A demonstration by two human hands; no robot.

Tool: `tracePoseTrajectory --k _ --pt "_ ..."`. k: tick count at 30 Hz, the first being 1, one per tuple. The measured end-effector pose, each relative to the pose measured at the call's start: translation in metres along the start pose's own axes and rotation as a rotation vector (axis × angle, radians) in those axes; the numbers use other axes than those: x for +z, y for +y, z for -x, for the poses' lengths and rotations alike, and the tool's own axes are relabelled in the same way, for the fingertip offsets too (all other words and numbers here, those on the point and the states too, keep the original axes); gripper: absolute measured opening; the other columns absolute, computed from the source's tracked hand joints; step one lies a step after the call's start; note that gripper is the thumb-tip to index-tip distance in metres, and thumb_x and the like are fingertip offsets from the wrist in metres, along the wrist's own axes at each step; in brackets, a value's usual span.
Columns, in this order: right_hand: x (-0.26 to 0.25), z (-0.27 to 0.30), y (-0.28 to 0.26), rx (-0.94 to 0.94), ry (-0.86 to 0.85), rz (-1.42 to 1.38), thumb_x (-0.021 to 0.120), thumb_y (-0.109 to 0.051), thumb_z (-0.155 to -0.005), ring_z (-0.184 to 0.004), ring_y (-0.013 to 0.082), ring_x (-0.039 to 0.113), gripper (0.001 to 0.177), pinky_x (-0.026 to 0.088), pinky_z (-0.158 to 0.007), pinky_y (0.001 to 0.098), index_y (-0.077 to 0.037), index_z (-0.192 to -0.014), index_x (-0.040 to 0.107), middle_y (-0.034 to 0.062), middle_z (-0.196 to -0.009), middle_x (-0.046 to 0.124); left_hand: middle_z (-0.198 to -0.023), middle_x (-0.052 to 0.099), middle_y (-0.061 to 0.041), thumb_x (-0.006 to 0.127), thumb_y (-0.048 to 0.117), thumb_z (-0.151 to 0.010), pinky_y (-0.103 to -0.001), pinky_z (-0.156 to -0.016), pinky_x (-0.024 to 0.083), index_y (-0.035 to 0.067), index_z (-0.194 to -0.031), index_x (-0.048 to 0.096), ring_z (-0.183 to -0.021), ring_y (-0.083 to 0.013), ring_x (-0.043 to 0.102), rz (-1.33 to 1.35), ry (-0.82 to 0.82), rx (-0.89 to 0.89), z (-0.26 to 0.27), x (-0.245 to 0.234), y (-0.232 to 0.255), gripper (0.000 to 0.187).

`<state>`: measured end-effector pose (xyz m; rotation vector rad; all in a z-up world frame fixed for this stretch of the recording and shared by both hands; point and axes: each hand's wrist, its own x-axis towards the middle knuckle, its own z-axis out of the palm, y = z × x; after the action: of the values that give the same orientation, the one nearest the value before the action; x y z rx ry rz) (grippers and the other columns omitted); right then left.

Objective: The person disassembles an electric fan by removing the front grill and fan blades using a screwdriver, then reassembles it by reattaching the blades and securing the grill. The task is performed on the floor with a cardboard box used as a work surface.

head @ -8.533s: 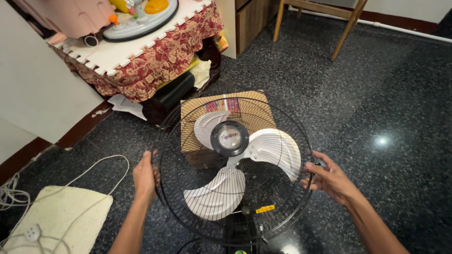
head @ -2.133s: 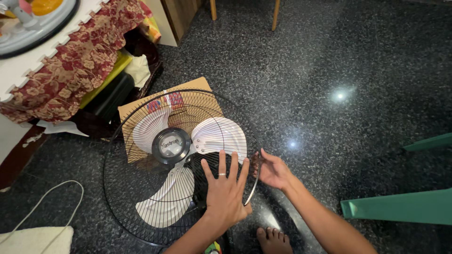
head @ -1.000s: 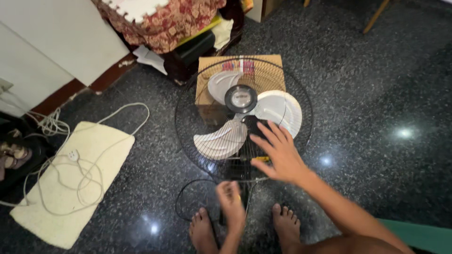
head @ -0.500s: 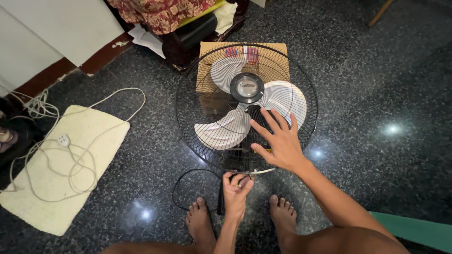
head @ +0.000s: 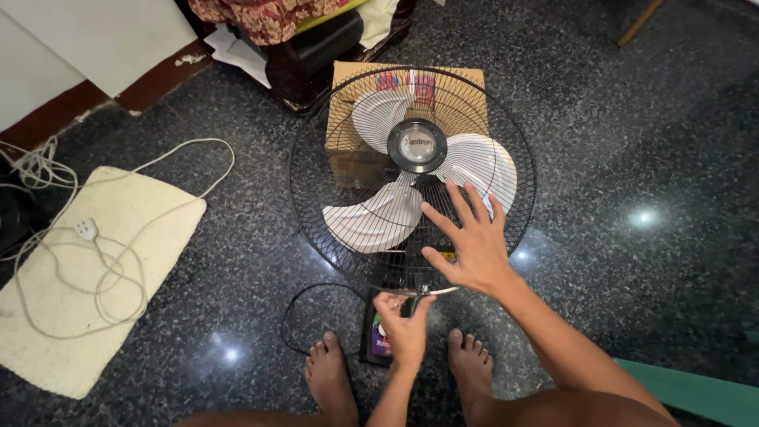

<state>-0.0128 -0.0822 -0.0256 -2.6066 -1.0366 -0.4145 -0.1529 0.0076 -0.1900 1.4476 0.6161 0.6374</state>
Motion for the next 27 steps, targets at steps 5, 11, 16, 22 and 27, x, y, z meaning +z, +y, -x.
tracePoseTrajectory --k 5,11,16,22,27 --pt "-0.002 -0.001 -0.002 -0.004 0.001 -0.009 0.058 -0.060 -0.088 -0.152 0.0450 0.025 0.069 0.012 -0.118 0.0667 -0.029 -0.150 0.052 0.0191 -0.166 0.030 -0.094 0.065 -0.010 0.094 0.015 -0.069 -0.035 -0.081 0.053 0.003 -0.108 0.049 -0.087 -0.0208 0.065 -0.116 0.016 0.130 0.002 -0.001 -0.010 0.061" --pt "-0.004 -0.007 -0.006 0.005 0.040 -0.065 0.065 -0.053 -0.085 -0.150 0.0474 0.024 0.069 0.013 -0.118 0.0658 -0.022 -0.146 0.054 0.0242 -0.163 0.030 -0.080 0.063 -0.005 0.058 0.031 -0.110 -0.026 -0.075 0.049 0.009 -0.089 0.056 -0.076 -0.0185 0.063 -0.069 0.113 0.277 -0.039 -0.032 -0.045 0.031" --pt "0.003 -0.026 -0.025 -0.102 0.074 -0.144 0.066 -0.048 -0.089 -0.153 0.0468 0.026 0.066 0.016 -0.121 0.0635 -0.013 -0.144 0.052 0.0245 -0.163 0.032 -0.104 0.065 0.000 0.046 0.049 -0.106 -0.034 -0.080 0.046 0.014 -0.117 0.056 -0.092 -0.0145 0.060 0.443 0.494 -0.192 -0.140 -0.051 -0.037 0.038" --pt "0.007 -0.059 -0.056 -0.302 -0.026 -0.092 0.065 -0.060 -0.083 -0.149 0.0477 0.024 0.079 0.017 -0.116 0.0670 -0.018 -0.147 0.049 0.0230 -0.162 0.030 -0.109 0.069 0.000 0.033 0.066 -0.100 -0.041 -0.073 0.046 0.022 -0.133 0.056 -0.090 -0.0202 0.062 0.917 0.134 -0.613 -0.215 -0.067 -0.002 0.060" --pt "0.019 -0.079 -0.077 -0.280 0.007 -0.012 0.058 -0.074 -0.080 -0.148 0.0476 0.023 0.089 0.016 -0.113 0.0699 -0.020 -0.150 0.045 0.0230 -0.161 0.029 -0.118 0.072 -0.012 0.034 0.070 -0.105 -0.040 -0.070 0.044 0.018 -0.144 0.058 -0.088 -0.0257 0.060 1.137 -0.102 -0.538 -0.211 -0.061 0.017 0.069"
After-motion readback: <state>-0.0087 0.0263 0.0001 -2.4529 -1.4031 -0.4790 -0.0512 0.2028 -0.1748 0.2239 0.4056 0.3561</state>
